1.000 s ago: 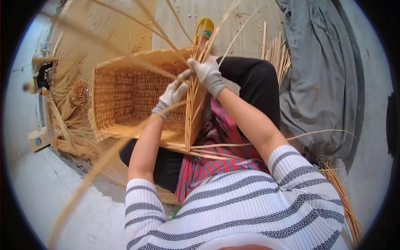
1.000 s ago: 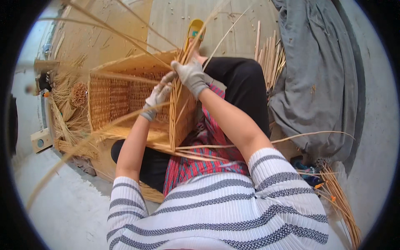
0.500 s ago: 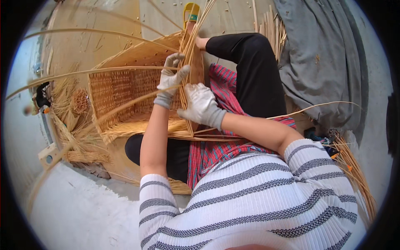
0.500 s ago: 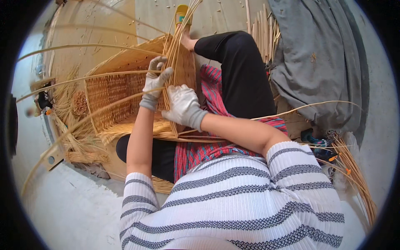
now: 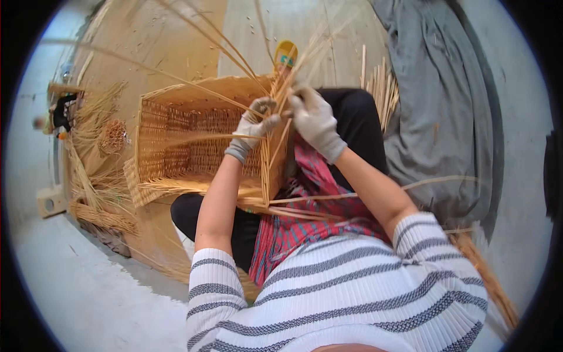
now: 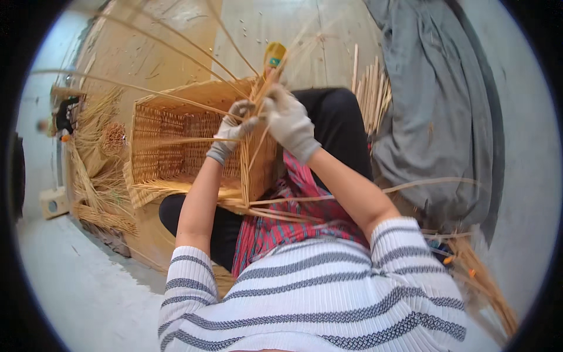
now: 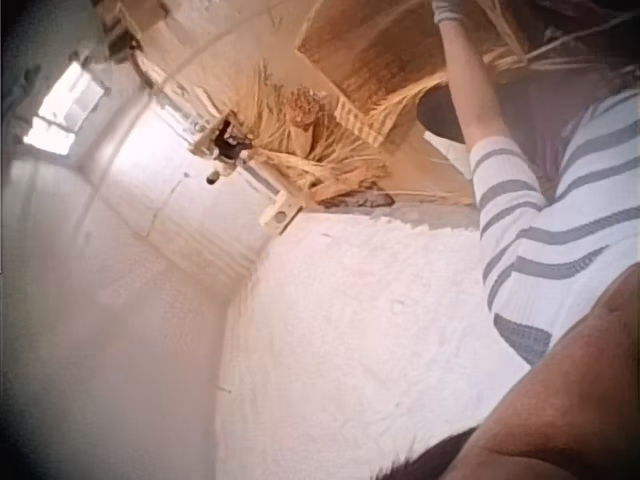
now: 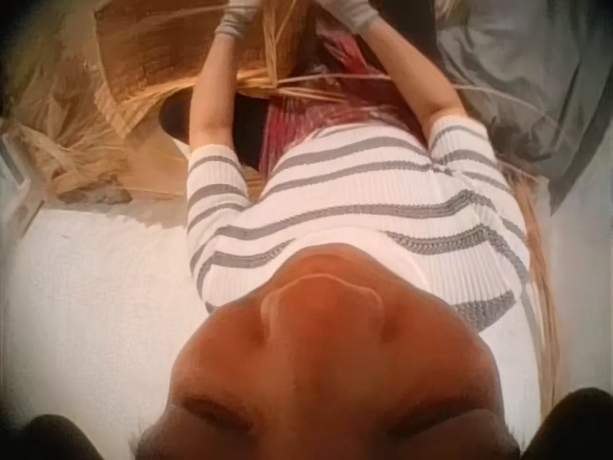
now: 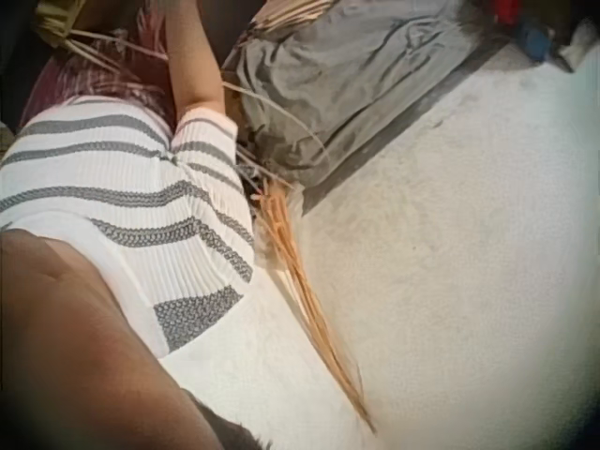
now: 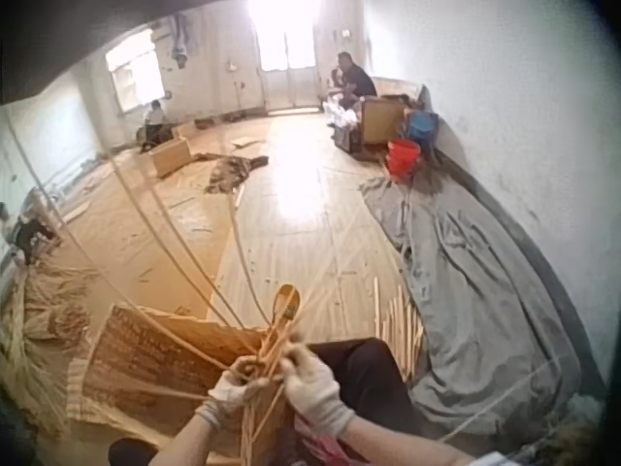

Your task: Weaving a rectangular wicker basket by hand.

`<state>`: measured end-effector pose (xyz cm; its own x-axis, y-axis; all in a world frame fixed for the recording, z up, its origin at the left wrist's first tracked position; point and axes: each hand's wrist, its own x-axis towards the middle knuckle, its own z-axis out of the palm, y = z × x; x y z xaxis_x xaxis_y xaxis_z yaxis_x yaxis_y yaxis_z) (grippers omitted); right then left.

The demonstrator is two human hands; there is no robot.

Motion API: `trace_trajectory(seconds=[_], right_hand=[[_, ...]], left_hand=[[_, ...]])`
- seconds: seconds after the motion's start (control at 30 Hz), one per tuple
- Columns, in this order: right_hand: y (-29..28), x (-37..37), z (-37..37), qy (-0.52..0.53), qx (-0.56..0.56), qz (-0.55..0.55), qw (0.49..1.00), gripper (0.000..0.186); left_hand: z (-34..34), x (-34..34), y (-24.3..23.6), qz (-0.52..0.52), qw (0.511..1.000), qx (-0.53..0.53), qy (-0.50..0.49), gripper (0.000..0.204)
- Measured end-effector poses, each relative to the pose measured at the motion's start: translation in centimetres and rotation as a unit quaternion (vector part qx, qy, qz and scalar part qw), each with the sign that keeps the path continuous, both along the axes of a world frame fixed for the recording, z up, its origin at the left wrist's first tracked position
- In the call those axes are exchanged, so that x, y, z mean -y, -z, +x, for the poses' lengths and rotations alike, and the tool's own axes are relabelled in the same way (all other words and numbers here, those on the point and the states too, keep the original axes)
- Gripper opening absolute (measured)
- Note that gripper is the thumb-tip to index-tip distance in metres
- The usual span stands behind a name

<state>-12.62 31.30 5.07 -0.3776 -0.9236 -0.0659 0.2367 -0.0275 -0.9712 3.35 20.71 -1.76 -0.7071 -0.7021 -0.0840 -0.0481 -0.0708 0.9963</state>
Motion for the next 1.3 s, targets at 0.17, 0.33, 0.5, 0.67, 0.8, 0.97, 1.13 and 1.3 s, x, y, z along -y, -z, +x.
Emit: trace_trajectory(seconds=[0.17,0.33,0.5,0.67,0.8,0.97,1.13,1.3], right_hand=[[-4.7,-0.5,4.6,-0.075,-0.38,-0.226,0.894,0.029],[-2.3,0.0,1.1,-0.032,-0.143,0.014,0.989,0.014],[3.1,-0.7,1.7,0.014,0.052,-0.107,0.993,0.07],[1.1,2.8,2.0,0.003,-0.361,0.015,0.932,0.095],[2.4,3.2,-2.1,-0.117,-0.368,-0.063,0.92,0.116],[1.5,3.6,-0.5,-0.115,-0.39,-0.173,0.897,0.117],[2.9,5.2,0.7,-0.063,-0.36,-0.041,0.93,0.097],[-1.6,7.0,-3.6,-0.366,-0.444,0.002,0.818,0.084]], left_hand=[[1.8,3.0,2.6,0.045,0.991,-0.123,0.025,0.052],[0.1,1.9,3.0,-0.112,0.994,0.001,-0.002,0.048],[0.4,0.6,2.5,-0.061,0.997,-0.053,-0.012,0.049],[2.0,1.6,4.0,0.005,0.998,-0.009,0.057,0.052],[0.6,1.4,4.3,0.029,0.998,0.056,0.023,0.091],[1.4,1.4,0.4,0.08,0.996,0.023,-0.024,0.093],[0.4,1.2,-0.5,0.144,0.989,-0.01,-0.034,0.081],[2.7,2.3,1.1,0.101,0.995,0.019,0.002,0.054]])
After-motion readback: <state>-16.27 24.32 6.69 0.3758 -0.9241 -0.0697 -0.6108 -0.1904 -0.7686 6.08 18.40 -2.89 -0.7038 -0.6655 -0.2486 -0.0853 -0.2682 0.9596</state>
